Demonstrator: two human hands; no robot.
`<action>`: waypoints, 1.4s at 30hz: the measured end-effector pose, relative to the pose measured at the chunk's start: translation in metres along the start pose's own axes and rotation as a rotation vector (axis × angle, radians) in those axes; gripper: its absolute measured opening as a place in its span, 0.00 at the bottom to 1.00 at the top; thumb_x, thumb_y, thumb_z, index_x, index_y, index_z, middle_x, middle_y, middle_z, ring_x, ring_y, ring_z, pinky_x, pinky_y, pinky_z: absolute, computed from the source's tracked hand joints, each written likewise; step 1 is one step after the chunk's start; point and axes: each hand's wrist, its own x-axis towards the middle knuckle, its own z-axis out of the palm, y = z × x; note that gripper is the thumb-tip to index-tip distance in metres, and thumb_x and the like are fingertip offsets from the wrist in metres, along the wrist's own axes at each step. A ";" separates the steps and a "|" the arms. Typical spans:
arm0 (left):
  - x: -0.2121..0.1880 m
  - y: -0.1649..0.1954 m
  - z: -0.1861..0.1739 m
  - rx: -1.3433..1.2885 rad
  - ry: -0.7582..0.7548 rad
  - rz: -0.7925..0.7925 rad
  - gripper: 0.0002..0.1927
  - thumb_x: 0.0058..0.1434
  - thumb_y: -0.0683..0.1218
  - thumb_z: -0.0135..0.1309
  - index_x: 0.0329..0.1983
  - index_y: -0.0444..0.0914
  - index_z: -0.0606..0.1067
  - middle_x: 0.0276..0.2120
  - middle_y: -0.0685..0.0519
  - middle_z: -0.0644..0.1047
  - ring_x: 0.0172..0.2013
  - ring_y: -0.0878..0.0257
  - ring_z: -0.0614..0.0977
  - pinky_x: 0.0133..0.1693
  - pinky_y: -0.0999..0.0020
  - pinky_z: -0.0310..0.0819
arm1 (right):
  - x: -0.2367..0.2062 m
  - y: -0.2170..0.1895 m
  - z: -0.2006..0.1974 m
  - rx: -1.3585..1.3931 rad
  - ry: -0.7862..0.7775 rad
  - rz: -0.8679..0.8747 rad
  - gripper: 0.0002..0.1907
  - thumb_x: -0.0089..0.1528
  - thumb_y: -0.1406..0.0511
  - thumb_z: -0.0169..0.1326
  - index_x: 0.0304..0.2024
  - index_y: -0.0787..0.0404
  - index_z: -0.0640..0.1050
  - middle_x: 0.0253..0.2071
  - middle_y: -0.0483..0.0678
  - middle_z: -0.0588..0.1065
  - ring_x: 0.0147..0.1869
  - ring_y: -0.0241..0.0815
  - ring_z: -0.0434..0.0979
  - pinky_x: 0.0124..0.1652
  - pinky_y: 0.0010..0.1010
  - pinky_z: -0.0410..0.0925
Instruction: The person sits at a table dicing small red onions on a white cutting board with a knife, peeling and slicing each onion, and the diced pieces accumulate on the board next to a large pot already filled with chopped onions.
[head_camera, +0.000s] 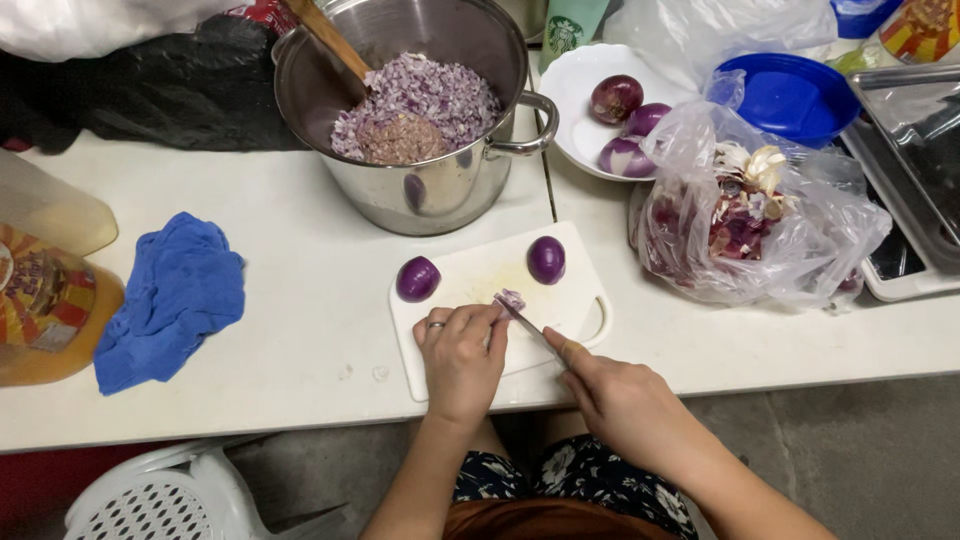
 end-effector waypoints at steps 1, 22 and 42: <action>0.000 0.000 0.000 -0.006 0.003 0.006 0.05 0.57 0.44 0.64 0.35 0.39 0.84 0.36 0.56 0.83 0.39 0.57 0.77 0.49 0.58 0.62 | -0.001 0.000 0.001 -0.015 -0.002 -0.006 0.30 0.62 0.62 0.52 0.68 0.48 0.68 0.33 0.55 0.81 0.32 0.60 0.81 0.33 0.47 0.73; 0.002 -0.002 0.000 -0.041 0.005 -0.005 0.04 0.56 0.44 0.65 0.32 0.40 0.83 0.36 0.56 0.83 0.40 0.57 0.78 0.48 0.60 0.63 | 0.004 0.003 -0.006 0.021 -0.142 0.185 0.32 0.63 0.60 0.51 0.71 0.41 0.68 0.30 0.58 0.80 0.35 0.61 0.81 0.38 0.48 0.72; 0.001 -0.012 -0.001 -0.028 0.010 -0.008 0.03 0.54 0.43 0.65 0.32 0.40 0.83 0.36 0.56 0.83 0.38 0.57 0.79 0.45 0.60 0.64 | 0.009 0.022 0.007 0.103 -0.247 0.136 0.29 0.65 0.60 0.49 0.70 0.42 0.66 0.27 0.60 0.79 0.32 0.61 0.81 0.37 0.47 0.72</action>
